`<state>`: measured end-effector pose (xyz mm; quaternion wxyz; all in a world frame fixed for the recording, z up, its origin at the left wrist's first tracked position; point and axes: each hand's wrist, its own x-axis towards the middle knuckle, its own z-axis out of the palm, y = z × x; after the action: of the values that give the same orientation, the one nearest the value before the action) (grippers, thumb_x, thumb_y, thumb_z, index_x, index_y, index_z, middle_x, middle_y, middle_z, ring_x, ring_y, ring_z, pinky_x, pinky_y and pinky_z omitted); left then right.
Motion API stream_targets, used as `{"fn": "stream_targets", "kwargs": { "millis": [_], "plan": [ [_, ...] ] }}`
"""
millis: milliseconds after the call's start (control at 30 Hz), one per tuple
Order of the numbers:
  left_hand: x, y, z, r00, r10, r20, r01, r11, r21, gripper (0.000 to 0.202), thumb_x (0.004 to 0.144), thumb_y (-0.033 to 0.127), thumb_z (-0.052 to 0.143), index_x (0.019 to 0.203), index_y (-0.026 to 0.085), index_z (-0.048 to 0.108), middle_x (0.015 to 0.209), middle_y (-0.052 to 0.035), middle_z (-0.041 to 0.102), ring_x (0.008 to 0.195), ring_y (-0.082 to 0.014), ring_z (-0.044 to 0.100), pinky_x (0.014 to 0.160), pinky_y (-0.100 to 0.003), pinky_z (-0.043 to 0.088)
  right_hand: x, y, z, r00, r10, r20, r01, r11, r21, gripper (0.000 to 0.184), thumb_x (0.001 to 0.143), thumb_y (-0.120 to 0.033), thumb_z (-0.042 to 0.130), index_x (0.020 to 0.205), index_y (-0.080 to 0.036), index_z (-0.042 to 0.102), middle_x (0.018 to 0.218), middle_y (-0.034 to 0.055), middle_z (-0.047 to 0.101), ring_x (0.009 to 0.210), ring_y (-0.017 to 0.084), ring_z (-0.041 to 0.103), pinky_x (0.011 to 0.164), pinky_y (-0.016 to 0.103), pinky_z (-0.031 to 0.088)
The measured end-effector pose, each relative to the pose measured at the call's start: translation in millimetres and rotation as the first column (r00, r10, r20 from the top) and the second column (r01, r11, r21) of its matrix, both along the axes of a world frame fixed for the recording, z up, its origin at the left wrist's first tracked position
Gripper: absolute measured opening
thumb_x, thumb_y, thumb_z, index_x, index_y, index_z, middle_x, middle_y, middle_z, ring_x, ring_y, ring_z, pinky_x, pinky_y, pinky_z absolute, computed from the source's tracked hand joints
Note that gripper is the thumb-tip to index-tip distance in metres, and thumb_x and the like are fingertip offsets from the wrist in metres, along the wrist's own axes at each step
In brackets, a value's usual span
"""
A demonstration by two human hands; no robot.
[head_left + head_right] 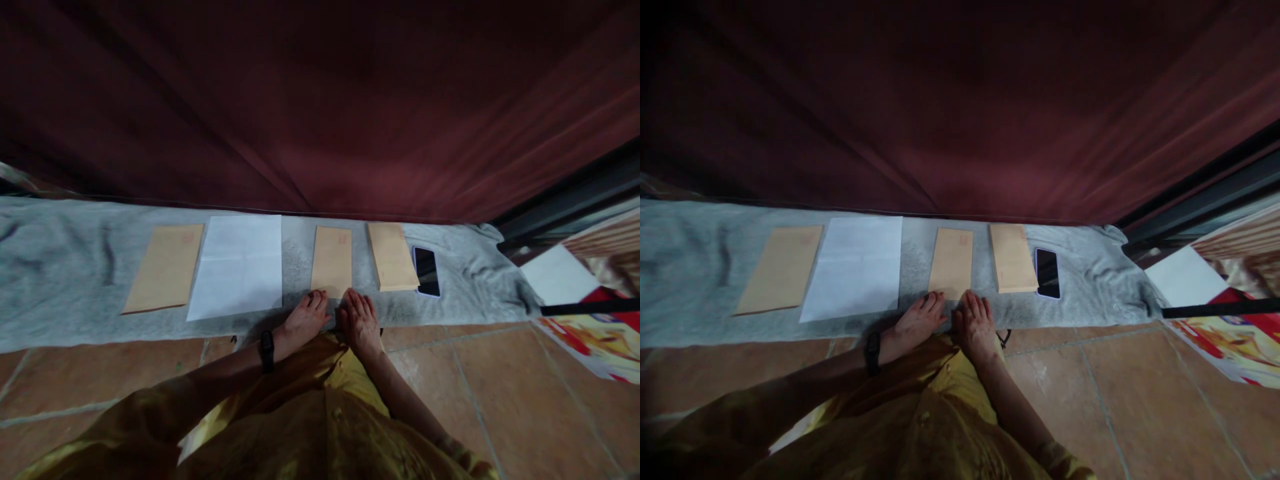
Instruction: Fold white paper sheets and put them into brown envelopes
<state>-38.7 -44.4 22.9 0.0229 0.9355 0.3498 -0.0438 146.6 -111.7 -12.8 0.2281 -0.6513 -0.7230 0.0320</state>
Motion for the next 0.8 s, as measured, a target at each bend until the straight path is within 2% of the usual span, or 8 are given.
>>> {"fn": "stream_targets", "kwargs": {
  "millis": [100,233,367,500,633,733,800],
  "plan": [
    [-3.2,0.4,-4.5,0.999,0.014,0.035,-0.014,1.000,-0.009,0.043,0.102,0.021,0.048,0.142,0.013,0.059,0.143,-0.0223,0.060,0.134,-0.0321,0.054,0.106,-0.047,0.045,-5.7,4.8,-0.3,1.000,0.024,0.013,-0.023,1.000,-0.015,0.052,0.105,-0.027,0.046,0.156,-0.017,0.045,0.156,0.0153,0.052,0.145,0.031,0.046,0.123,0.056,0.034],
    [-6.1,3.8,-10.7,0.996,0.020,0.088,-0.020,1.000,0.002,0.049,0.102,0.022,0.047,0.150,0.014,0.053,0.144,-0.0218,0.061,0.134,-0.0326,0.056,0.107,-0.048,0.047,-15.6,12.6,-3.7,0.996,0.084,0.026,-0.082,0.995,-0.050,0.054,0.102,-0.025,0.052,0.156,-0.019,0.046,0.158,0.0120,0.052,0.147,0.027,0.046,0.124,0.050,0.036],
    [-12.2,7.1,-14.1,0.994,0.014,0.112,-0.018,0.999,0.027,0.048,0.101,0.026,0.047,0.146,0.012,0.056,0.142,-0.0228,0.063,0.129,-0.0345,0.059,0.103,-0.050,0.050,-15.9,10.5,-3.1,0.999,0.049,0.012,-0.048,0.998,-0.042,0.052,0.104,-0.025,0.051,0.155,-0.016,0.046,0.157,0.0132,0.052,0.146,0.026,0.048,0.123,0.048,0.038],
    [-24.2,9.0,-19.2,0.990,0.032,0.136,-0.044,0.996,0.080,0.046,0.102,0.029,0.047,0.140,0.009,0.062,0.142,-0.0231,0.064,0.128,-0.0352,0.061,0.103,-0.049,0.050,-8.2,1.8,5.1,1.000,0.004,0.001,-0.004,1.000,-0.031,0.051,0.105,-0.025,0.047,0.155,-0.013,0.045,0.157,0.0153,0.052,0.145,0.027,0.047,0.122,0.048,0.039],
    [-32.4,12.7,-23.0,0.979,0.077,0.187,-0.098,0.989,0.111,0.045,0.103,0.031,0.042,0.135,0.011,0.065,0.138,-0.0206,0.067,0.124,-0.0333,0.064,0.103,-0.048,0.051,-6.0,5.7,11.7,0.992,-0.119,-0.031,0.118,0.992,-0.044,0.041,0.104,-0.024,0.050,0.145,-0.019,0.055,0.144,0.0134,0.062,0.128,0.028,0.060,0.109,0.047,0.050],
    [-31.7,14.8,-21.2,0.972,0.106,0.209,-0.132,0.985,0.113,0.043,0.103,0.030,0.040,0.133,0.013,0.067,0.139,-0.0181,0.067,0.121,-0.0326,0.066,0.101,-0.047,0.052,-7.1,22.1,10.6,0.956,-0.282,-0.078,0.275,0.957,-0.096,0.031,0.101,-0.022,0.055,0.130,-0.022,0.064,0.122,0.0124,0.070,0.106,0.027,0.067,0.094,0.043,0.056],
    [-29.6,14.7,-19.2,0.975,0.105,0.195,-0.131,0.983,0.125,0.042,0.102,0.027,0.041,0.132,0.013,0.067,0.139,-0.0186,0.067,0.121,-0.0334,0.066,0.100,-0.048,0.052,-7.0,35.8,6.8,0.916,-0.351,-0.194,0.329,0.934,-0.139,0.021,0.097,-0.021,0.058,0.116,-0.021,0.067,0.108,0.0118,0.070,0.094,0.027,0.068,0.087,0.041,0.057]
  ]
}}
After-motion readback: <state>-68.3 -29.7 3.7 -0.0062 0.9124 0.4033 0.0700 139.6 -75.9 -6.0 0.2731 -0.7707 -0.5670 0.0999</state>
